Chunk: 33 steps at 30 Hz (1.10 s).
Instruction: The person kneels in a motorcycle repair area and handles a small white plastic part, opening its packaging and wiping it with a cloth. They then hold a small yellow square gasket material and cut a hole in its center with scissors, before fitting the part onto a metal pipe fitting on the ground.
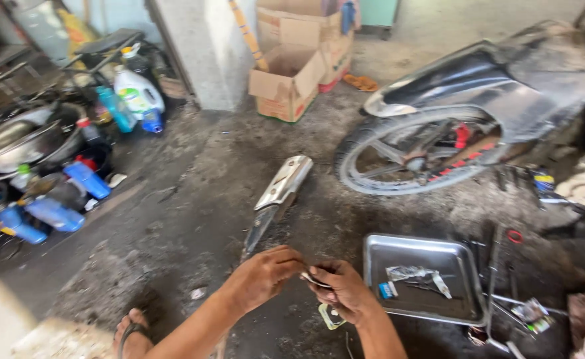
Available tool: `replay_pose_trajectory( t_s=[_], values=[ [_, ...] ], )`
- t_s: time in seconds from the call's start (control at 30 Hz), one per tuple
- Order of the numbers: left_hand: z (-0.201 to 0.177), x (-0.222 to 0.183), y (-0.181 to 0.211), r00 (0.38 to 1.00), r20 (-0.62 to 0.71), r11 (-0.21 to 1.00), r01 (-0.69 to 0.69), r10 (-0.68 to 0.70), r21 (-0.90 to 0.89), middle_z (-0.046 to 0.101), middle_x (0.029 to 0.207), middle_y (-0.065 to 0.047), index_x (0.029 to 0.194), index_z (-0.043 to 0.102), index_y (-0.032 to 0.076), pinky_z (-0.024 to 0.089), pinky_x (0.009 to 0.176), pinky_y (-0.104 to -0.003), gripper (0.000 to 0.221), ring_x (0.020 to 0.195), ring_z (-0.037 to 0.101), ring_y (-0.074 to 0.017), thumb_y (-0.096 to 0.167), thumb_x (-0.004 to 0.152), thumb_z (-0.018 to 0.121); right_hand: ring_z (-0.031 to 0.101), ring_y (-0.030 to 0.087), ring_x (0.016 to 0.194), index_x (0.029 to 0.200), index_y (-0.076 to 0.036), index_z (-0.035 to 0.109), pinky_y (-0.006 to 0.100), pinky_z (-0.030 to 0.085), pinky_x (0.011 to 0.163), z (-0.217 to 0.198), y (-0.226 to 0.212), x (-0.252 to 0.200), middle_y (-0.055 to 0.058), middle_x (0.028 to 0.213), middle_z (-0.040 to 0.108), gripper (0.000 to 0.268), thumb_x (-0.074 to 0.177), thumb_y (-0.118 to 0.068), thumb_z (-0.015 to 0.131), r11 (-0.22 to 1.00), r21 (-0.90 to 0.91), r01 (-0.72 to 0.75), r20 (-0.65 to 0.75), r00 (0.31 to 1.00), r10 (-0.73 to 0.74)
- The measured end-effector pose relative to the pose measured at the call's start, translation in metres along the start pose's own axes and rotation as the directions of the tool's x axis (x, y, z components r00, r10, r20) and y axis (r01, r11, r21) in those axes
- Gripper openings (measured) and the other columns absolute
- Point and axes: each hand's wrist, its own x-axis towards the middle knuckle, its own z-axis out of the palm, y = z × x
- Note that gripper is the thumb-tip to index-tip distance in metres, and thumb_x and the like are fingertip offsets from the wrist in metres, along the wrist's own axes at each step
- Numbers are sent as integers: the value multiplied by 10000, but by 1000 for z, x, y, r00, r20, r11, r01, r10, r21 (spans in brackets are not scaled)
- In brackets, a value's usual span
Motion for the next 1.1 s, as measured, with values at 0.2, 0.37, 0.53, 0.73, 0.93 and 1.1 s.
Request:
replay_pose_trajectory(
  t_s=[0.2, 0.37, 0.53, 0.73, 0.93, 1.1],
  values=[
    [20, 5, -8, 947, 198, 891, 149, -254, 428, 648, 1089, -83, 1123, 692, 33, 506, 939, -359, 328, 1095, 601, -263, -6, 802, 636, 612, 24, 572, 956, 15, 772, 235, 391, 474, 18, 1, 4, 8, 734, 720, 165, 950, -137, 708, 846, -529, 66, -268, 933, -240],
    [33, 5, -23, 907, 358, 772, -60, -223, 632, 614, 1017, -91, 951, 653, 42, 522, 894, -359, 131, 1046, 587, -266, 69, 827, 619, 536, 65, 533, 932, 37, 750, 231, 385, 450, -3, 23, 16, 47, 705, 679, 176, 982, -123, 694, 809, -550, 208, -141, 932, -335],
    [37, 7, -30, 943, 295, 835, -35, -155, 550, 612, 987, -90, 928, 651, 52, 542, 871, -353, 126, 1028, 596, -257, 89, 808, 645, 625, 85, 573, 935, 44, 725, 237, 413, 456, -21, 29, 25, 53, 738, 701, 155, 977, -104, 706, 943, -319, 94, -225, 959, -172],
    [61, 10, -48, 829, 402, 763, 44, -388, 645, 621, 1072, -46, 1062, 643, 70, 540, 946, -336, 173, 1076, 595, -220, 49, 890, 639, 568, 74, 542, 976, 27, 740, 222, 403, 443, -40, 24, 26, 91, 740, 696, 190, 981, -163, 738, 939, -334, 84, -184, 971, -152],
    [53, 31, -23, 885, 186, 799, 274, -428, 535, 633, 1178, -86, 1272, 602, 58, 574, 859, -382, 416, 1122, 601, -262, 205, 894, 693, 620, 113, 583, 1109, -33, 743, 261, 517, 511, -103, 13, 26, 85, 853, 745, 276, 939, -249, 730, 950, -310, -32, -466, 877, -122],
    [49, 20, -18, 853, 181, 769, 324, -490, 551, 636, 1161, -79, 1149, 627, 71, 574, 866, -435, 315, 1135, 605, -289, 214, 880, 708, 747, 231, 748, 1150, -81, 652, 399, 648, 677, -189, 25, 9, 112, 925, 747, 366, 954, -383, 583, 806, 388, 447, -796, 604, 48]
  ],
)
